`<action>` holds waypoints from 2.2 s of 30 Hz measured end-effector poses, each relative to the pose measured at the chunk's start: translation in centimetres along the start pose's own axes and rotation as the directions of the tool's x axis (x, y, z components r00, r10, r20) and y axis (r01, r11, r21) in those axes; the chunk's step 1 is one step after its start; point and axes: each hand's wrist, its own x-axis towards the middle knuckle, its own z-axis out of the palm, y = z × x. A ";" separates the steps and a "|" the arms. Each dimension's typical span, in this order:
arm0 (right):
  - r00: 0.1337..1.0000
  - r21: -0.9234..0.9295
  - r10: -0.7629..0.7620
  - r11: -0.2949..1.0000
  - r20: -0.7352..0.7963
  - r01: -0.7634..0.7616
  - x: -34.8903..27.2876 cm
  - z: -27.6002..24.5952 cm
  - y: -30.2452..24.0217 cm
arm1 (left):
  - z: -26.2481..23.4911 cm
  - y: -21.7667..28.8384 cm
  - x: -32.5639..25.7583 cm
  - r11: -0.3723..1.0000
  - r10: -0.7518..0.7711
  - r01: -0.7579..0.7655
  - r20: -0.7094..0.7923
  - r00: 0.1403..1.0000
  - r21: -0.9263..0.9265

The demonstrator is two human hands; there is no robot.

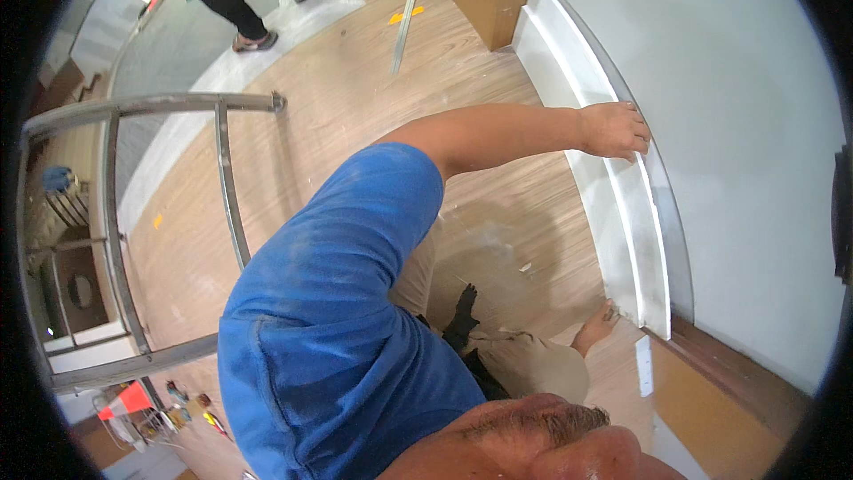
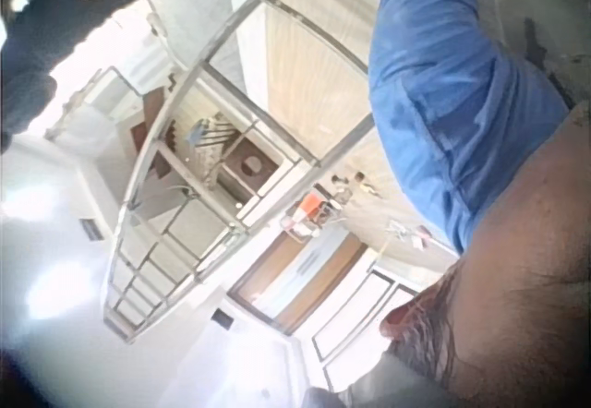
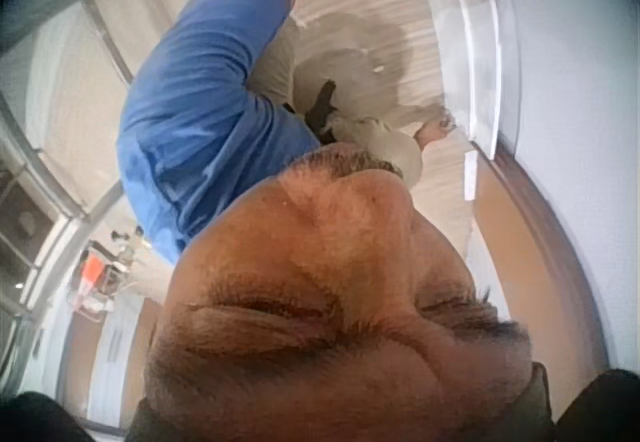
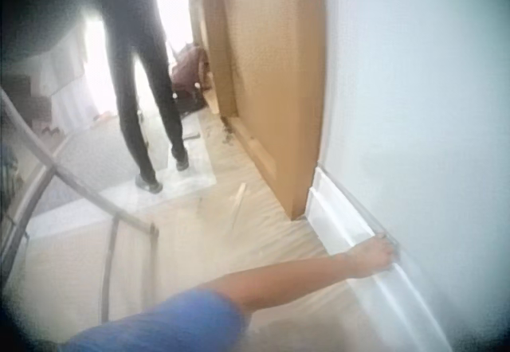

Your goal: The person fits a white skirting board into a corner, removes it, and then measures and marks it on the floor using a tape measure and marker. The person handles the skirting board, tape measure, and marker.

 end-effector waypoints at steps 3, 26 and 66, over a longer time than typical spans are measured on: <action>0.987 -0.127 0.164 0.979 0.002 -0.162 -0.7 -1.6 0.9 | -1.1 -1.3 -2.3 0.997 -0.068 0.067 0.022 0.997 0.031; 0.817 -0.809 0.489 0.586 0.306 -0.048 -10.1 -6.6 -8.1 | -5.3 -6.4 -7.9 0.766 -0.617 0.626 0.104 0.780 -0.145; 0.813 -0.583 -0.580 0.642 0.055 0.498 -0.4 -6.9 -18.7 | 1.0 -2.7 -0.4 0.940 -0.338 0.329 0.124 0.933 0.089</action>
